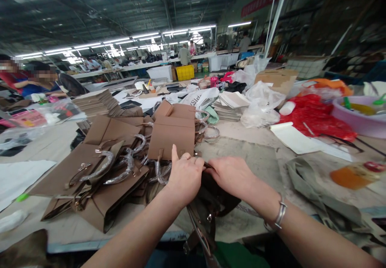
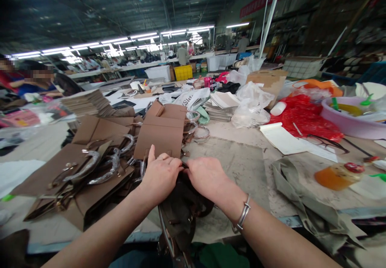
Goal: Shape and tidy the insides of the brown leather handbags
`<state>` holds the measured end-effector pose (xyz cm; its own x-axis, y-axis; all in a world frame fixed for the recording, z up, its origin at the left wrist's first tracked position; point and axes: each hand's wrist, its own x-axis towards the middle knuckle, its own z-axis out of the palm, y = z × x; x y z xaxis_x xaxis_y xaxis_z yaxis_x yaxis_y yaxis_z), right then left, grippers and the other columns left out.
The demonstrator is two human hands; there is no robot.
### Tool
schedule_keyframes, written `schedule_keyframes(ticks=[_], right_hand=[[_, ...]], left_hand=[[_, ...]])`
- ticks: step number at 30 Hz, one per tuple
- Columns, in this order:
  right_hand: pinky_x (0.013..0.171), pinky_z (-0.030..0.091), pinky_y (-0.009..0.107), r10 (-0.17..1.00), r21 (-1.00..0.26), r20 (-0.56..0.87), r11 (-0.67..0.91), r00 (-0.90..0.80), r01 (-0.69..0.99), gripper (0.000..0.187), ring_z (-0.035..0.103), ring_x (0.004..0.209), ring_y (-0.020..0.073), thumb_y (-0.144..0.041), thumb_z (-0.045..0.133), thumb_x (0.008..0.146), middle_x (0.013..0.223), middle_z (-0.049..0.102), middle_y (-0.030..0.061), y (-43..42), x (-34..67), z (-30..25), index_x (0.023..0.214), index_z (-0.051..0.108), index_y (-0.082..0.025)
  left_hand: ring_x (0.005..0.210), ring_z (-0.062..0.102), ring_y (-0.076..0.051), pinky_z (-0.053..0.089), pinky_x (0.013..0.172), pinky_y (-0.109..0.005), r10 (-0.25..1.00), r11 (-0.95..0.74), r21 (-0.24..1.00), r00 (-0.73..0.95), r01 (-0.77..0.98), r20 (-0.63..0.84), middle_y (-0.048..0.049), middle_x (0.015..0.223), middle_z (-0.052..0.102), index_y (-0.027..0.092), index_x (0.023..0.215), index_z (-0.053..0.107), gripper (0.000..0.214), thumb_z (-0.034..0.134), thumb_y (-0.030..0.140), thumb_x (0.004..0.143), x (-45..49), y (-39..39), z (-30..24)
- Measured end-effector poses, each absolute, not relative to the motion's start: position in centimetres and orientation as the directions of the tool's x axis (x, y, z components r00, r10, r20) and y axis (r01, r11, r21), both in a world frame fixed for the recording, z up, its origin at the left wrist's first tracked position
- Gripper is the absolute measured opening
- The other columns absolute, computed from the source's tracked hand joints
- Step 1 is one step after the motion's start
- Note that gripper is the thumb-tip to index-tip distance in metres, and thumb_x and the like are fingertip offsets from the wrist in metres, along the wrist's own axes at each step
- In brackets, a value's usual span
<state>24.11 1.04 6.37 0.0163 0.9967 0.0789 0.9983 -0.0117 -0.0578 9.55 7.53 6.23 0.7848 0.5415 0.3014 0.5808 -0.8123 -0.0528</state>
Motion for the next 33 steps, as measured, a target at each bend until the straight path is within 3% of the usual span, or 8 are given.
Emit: schedule_keyframes(ticks=[2, 5, 10, 15, 21, 24, 27, 33], right_hand=[[0.059, 0.043, 0.025, 0.996, -0.062, 0.086, -0.008, 0.013, 0.998, 0.032, 0.066, 0.070, 0.0193, -0.035, 0.043, 0.093, 0.075, 0.070, 0.0074, 1.4, 24.2, 6.2, 0.079, 0.067, -0.020], [0.058, 0.043, 0.026, 0.992, -0.056, 0.122, -0.006, 0.013, 0.998, 0.031, 0.066, 0.070, 0.0195, -0.033, 0.044, 0.092, 0.074, 0.070, 0.0068, 1.4, 24.6, 6.0, 0.077, 0.068, -0.020], [0.055, 0.040, 0.026, 0.994, -0.073, 0.112, 0.005, 0.004, 0.997, 0.030, 0.064, 0.065, 0.0182, -0.031, 0.046, 0.091, 0.070, 0.070, 0.0033, -0.6, 25.2, 6.0, 0.071, 0.066, -0.022], [0.052, 0.038, 0.026, 0.994, -0.096, 0.100, -0.042, 0.052, 0.995, 0.029, 0.064, 0.063, 0.0181, -0.031, 0.046, 0.092, 0.069, 0.069, 0.0023, -2.8, 25.1, 5.8, 0.071, 0.065, -0.022], [0.054, 0.038, 0.026, 0.988, -0.136, 0.119, -0.083, 0.099, 0.987, 0.027, 0.064, 0.066, 0.0182, -0.030, 0.045, 0.093, 0.073, 0.069, 0.0023, -3.4, 25.0, 5.2, 0.076, 0.065, -0.022], [0.055, 0.037, 0.026, 0.987, -0.159, 0.113, -0.097, 0.116, 0.983, 0.031, 0.064, 0.066, 0.0182, -0.038, 0.045, 0.093, 0.073, 0.069, 0.0019, -3.6, 25.2, 5.3, 0.076, 0.064, -0.022], [0.055, 0.037, 0.025, 0.990, -0.212, 0.097, -0.084, 0.107, 0.974, 0.031, 0.065, 0.068, 0.0183, -0.049, 0.046, 0.092, 0.076, 0.070, 0.0003, -3.7, 25.4, 5.5, 0.082, 0.063, -0.025], [0.054, 0.035, 0.026, 0.991, -0.167, 0.106, -0.057, 0.076, 0.984, 0.031, 0.064, 0.066, 0.0184, -0.047, 0.044, 0.093, 0.076, 0.069, 0.0002, -2.4, 25.2, 6.0, 0.084, 0.064, -0.026]], left_hand=[[0.091, 0.056, -0.024, 0.014, 0.108, -0.064, 0.562, -0.803, -0.024, 0.770, 0.596, 0.304, -0.0040, 0.086, 0.066, 0.020, 0.088, 0.062, 0.012, 0.058, 0.030, 0.084, 9.0, 7.1, 6.7], [0.101, 0.052, -0.027, 0.020, 0.106, -0.063, 0.590, -0.791, -0.004, 0.764, 0.612, 0.261, -0.0059, 0.104, 0.061, 0.022, 0.099, 0.060, 0.026, 0.068, 0.031, 0.075, 7.9, 6.7, 7.3], [0.116, 0.045, -0.029, 0.020, 0.103, -0.068, 0.568, -0.812, -0.048, 0.806, 0.582, 0.163, -0.0050, 0.119, 0.054, 0.029, 0.092, 0.063, 0.027, 0.058, 0.008, 0.074, 6.2, 7.7, 7.6], [0.131, 0.031, -0.029, 0.020, 0.104, -0.065, 0.446, -0.893, -0.004, 0.886, 0.450, 0.131, -0.0040, 0.136, 0.043, 0.031, 0.092, 0.064, 0.030, 0.057, 0.007, 0.076, 6.6, 7.8, 7.9], [0.122, 0.043, -0.027, 0.021, 0.107, -0.061, 0.421, -0.907, 0.104, 0.886, 0.409, 0.191, -0.0037, 0.121, 0.057, 0.025, 0.082, 0.066, 0.004, 0.063, 0.027, 0.081, 9.0, 6.8, 7.2], [0.098, 0.058, -0.020, 0.025, 0.107, -0.055, 0.441, -0.896, 0.149, 0.882, 0.419, 0.167, -0.0018, 0.097, 0.066, 0.021, 0.081, 0.065, 0.012, 0.056, 0.024, 0.087, 9.7, 7.4, 6.6], [0.086, 0.060, -0.017, 0.033, 0.104, -0.047, 0.464, -0.881, 0.191, 0.871, 0.433, 0.164, -0.0006, 0.087, 0.066, 0.019, 0.081, 0.064, 0.014, 0.053, 0.024, 0.088, 9.9, 7.8, 6.1], [0.079, 0.058, -0.017, 0.046, 0.072, -0.028, 0.489, -0.871, 0.138, 0.857, 0.471, 0.161, -0.0037, 0.083, 0.062, 0.017, 0.076, 0.059, 0.015, 0.050, 0.020, 0.087, 10.1, 7.6, 6.0]])
